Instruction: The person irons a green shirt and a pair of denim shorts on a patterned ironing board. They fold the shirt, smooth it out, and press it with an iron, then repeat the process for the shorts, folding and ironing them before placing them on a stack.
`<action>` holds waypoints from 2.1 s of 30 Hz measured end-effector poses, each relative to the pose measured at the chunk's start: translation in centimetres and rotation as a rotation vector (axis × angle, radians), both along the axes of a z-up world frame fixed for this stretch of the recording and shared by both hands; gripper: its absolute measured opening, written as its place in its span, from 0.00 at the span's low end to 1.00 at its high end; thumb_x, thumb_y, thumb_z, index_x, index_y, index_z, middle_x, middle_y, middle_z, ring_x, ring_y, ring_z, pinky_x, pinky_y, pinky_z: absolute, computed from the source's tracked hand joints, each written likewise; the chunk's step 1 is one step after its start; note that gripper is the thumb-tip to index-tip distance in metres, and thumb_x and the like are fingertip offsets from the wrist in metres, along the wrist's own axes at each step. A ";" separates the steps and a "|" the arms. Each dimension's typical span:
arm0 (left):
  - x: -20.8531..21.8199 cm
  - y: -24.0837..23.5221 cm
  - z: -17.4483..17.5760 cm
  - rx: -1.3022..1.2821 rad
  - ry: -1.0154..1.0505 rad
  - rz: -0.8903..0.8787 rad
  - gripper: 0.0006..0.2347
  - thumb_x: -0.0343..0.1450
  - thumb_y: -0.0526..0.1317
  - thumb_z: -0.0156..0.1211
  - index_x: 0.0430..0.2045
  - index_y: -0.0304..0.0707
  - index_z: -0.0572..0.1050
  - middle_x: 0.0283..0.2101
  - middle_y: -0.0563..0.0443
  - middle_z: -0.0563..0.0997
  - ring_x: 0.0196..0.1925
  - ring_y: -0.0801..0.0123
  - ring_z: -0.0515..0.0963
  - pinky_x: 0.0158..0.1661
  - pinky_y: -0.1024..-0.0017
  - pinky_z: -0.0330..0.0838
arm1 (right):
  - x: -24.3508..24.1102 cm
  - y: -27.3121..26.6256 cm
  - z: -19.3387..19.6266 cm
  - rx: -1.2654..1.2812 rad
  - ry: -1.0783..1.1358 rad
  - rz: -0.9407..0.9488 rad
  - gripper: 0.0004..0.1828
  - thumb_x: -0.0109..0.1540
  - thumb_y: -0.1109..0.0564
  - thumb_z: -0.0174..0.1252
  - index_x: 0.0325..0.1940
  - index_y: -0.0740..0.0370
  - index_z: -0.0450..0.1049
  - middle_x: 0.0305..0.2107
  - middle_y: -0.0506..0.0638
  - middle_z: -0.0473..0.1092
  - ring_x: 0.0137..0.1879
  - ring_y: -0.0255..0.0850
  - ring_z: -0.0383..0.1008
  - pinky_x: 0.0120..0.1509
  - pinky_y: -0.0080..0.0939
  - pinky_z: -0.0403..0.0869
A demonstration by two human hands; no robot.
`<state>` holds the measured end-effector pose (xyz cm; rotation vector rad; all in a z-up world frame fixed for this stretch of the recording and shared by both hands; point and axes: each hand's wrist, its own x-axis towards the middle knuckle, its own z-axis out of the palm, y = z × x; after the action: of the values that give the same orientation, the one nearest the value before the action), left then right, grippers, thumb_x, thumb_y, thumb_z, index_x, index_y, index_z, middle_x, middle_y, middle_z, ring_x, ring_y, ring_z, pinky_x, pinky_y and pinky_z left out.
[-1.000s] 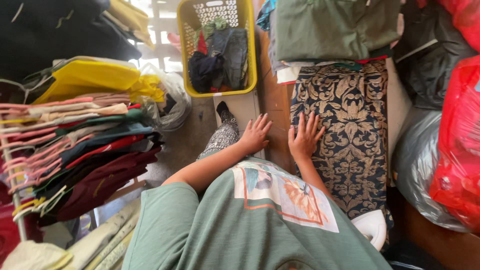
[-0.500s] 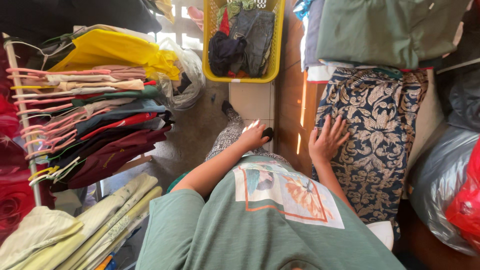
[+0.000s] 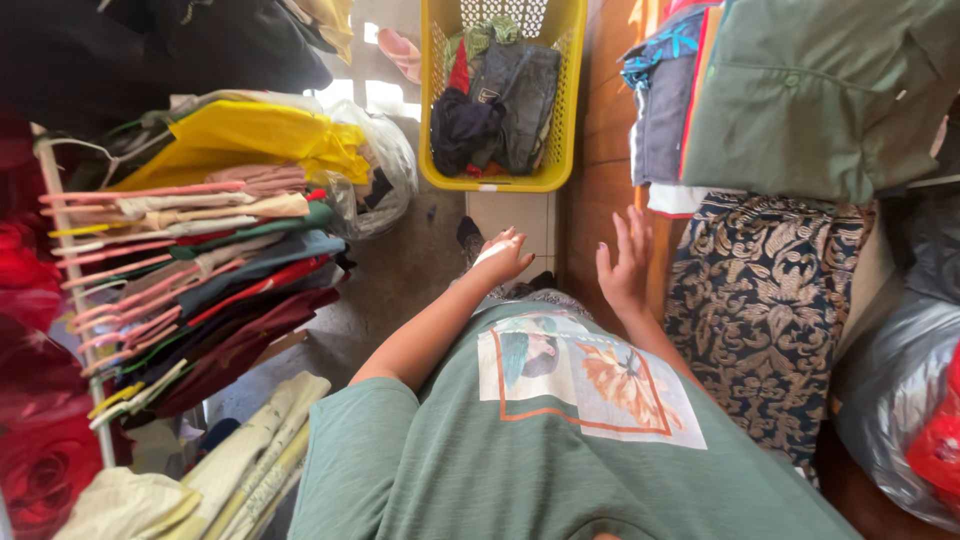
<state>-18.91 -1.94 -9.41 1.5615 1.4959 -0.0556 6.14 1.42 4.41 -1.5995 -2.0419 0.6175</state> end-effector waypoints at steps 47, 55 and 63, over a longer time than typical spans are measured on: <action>-2.0 6.3 -11.1 -0.320 -0.396 1.098 0.14 0.75 0.36 0.55 0.55 0.33 0.73 0.54 0.39 0.80 0.57 0.57 0.80 0.55 0.66 0.73 | -18.9 32.6 -63.7 -0.855 -0.217 -0.128 0.30 0.59 0.50 0.66 0.64 0.54 0.70 0.62 0.66 0.59 0.63 0.60 0.64 0.66 0.53 0.67; -1.7 4.5 -11.0 -0.366 -0.367 1.077 0.15 0.74 0.37 0.55 0.55 0.35 0.73 0.55 0.41 0.79 0.56 0.59 0.81 0.51 0.68 0.76 | -16.0 28.5 -57.8 -0.725 0.693 -0.691 0.10 0.58 0.60 0.68 0.43 0.65 0.82 0.34 0.44 0.79 0.41 0.34 0.75 0.48 0.32 0.72; -2.5 7.8 -7.9 -0.154 -0.425 1.012 0.16 0.74 0.37 0.56 0.57 0.34 0.72 0.55 0.41 0.80 0.57 0.59 0.80 0.54 0.66 0.72 | -12.8 20.4 -42.7 -0.927 1.074 -0.953 0.06 0.60 0.63 0.68 0.38 0.61 0.78 0.31 0.45 0.76 0.34 0.29 0.69 0.37 0.29 0.66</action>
<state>-21.41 5.90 -17.32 0.5112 1.7035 0.6789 -6.69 21.85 -38.26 -1.7645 -0.1023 1.6200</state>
